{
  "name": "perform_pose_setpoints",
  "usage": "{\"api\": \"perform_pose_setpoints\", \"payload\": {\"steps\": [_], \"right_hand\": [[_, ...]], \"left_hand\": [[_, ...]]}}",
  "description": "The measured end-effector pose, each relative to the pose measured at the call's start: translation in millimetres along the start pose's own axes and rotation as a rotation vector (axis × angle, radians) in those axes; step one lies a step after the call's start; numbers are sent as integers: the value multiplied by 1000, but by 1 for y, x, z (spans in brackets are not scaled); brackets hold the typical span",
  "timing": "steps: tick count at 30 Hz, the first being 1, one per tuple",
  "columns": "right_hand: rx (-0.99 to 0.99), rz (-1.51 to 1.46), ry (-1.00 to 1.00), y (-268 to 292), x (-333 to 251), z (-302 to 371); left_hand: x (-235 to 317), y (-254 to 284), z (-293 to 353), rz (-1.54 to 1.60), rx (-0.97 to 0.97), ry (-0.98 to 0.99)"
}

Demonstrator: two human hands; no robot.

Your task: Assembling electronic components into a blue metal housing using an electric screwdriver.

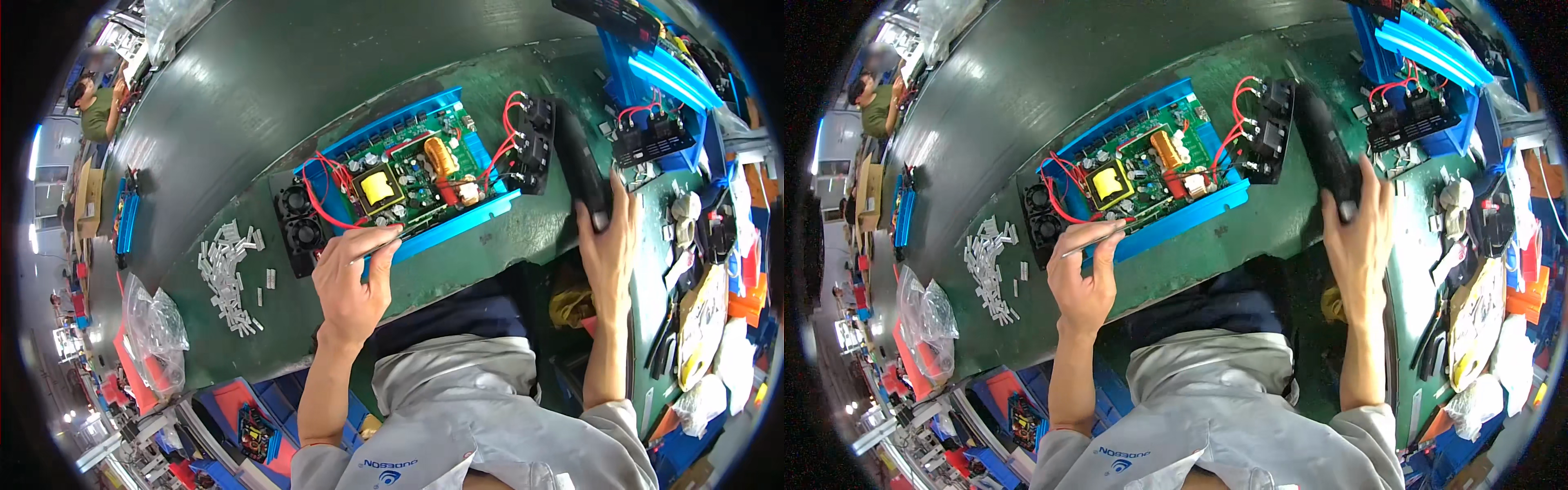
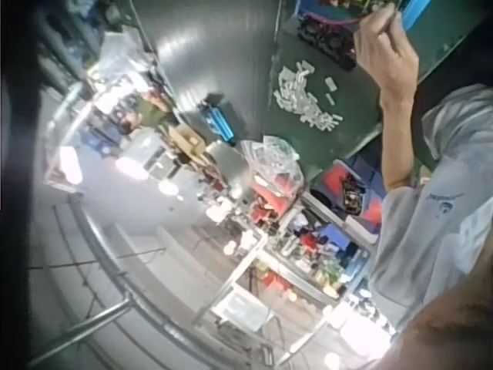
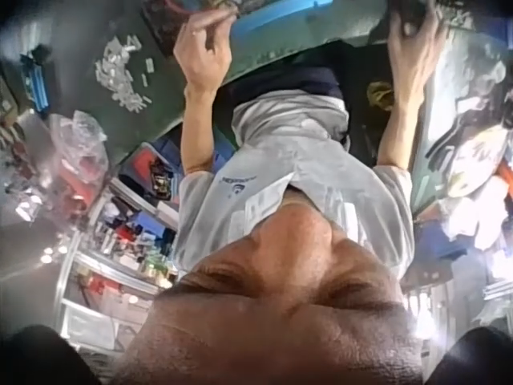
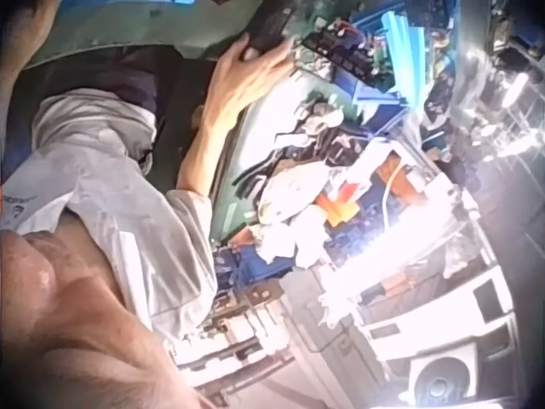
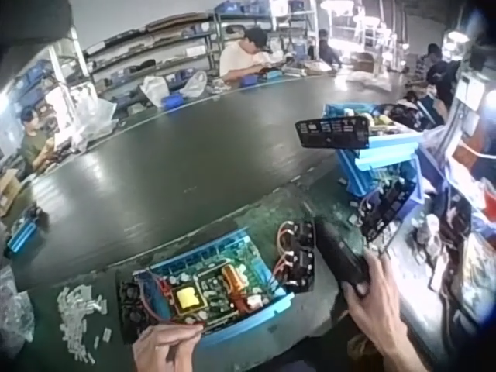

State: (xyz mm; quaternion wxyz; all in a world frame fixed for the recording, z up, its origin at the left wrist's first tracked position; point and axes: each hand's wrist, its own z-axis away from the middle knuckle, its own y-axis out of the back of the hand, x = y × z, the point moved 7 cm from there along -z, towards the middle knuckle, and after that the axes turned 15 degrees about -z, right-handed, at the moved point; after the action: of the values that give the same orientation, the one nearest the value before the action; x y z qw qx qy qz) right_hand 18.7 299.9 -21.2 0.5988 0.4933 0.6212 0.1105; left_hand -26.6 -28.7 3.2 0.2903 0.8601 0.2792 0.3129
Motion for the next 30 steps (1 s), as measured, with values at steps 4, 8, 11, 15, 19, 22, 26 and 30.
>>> {"api": "perform_pose_setpoints", "payload": {"steps": [4,8,11,15,19,22,26,30], "right_hand": [[-33,-369,-324,31,37,81],[-221,-972,-803,-1,59,161],[-405,-1148,-944,-19,38,194],[-578,-1065,-626,-40,-2,197],[-695,-976,-465,-58,-25,188],[-726,-1000,-411,-59,-30,185],[-746,-1001,-363,-57,-34,183],[-740,-1002,-374,-57,-34,181]], "left_hand": [[4,-9,-9,-11,-59,7],[1,-7,-5,-118,-61,-5],[-1,-10,-5,-93,-53,108],[0,-15,-3,-80,-47,156],[-1,-15,2,-112,-42,170],[2,-14,4,-105,-22,207],[-2,-10,6,-100,-22,236],[-3,-11,6,-110,-29,221]]}}
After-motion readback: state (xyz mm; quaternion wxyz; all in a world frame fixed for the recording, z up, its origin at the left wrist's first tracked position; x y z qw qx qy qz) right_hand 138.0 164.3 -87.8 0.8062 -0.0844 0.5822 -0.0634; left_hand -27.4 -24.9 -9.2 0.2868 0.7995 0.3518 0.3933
